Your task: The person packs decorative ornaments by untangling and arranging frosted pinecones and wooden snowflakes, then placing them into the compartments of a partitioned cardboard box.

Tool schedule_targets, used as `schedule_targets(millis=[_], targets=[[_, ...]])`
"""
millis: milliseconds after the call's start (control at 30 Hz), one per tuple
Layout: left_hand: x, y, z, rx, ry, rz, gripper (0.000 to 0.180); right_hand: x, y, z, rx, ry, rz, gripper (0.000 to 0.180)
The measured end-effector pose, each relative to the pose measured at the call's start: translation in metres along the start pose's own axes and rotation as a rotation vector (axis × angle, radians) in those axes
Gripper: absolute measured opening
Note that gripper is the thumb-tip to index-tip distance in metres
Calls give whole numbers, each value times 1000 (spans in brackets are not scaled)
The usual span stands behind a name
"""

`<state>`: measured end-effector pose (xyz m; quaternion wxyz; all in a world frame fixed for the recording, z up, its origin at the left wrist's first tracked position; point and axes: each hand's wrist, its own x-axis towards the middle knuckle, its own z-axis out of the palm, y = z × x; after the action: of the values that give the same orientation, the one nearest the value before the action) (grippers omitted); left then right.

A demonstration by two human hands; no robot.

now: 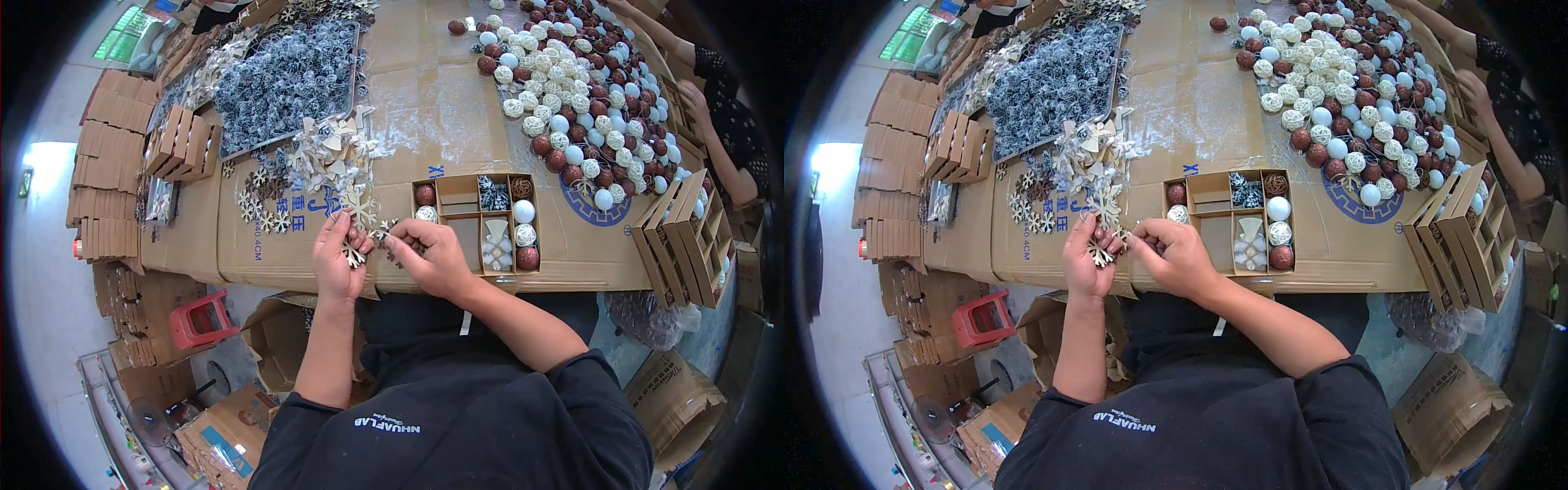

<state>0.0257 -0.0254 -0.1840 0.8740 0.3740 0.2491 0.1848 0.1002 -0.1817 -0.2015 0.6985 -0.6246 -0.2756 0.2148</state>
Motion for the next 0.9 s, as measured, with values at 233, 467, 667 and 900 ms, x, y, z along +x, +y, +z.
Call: schedule_targets(millis=[233,467,667,900], targets=[[-3,2,0,-80,-146,-104,8,9,8,-4,115,-33,327,25],[-2,0,0,-40,-196,-101,9,9,15,-5,231,-47,388,20],[-4,-6,3,40,-179,-70,8,6,-2,-8,71,30,96,12],[-7,-19,12,64,-115,-12,8,7,6,-2,-23,168,-52,11]])
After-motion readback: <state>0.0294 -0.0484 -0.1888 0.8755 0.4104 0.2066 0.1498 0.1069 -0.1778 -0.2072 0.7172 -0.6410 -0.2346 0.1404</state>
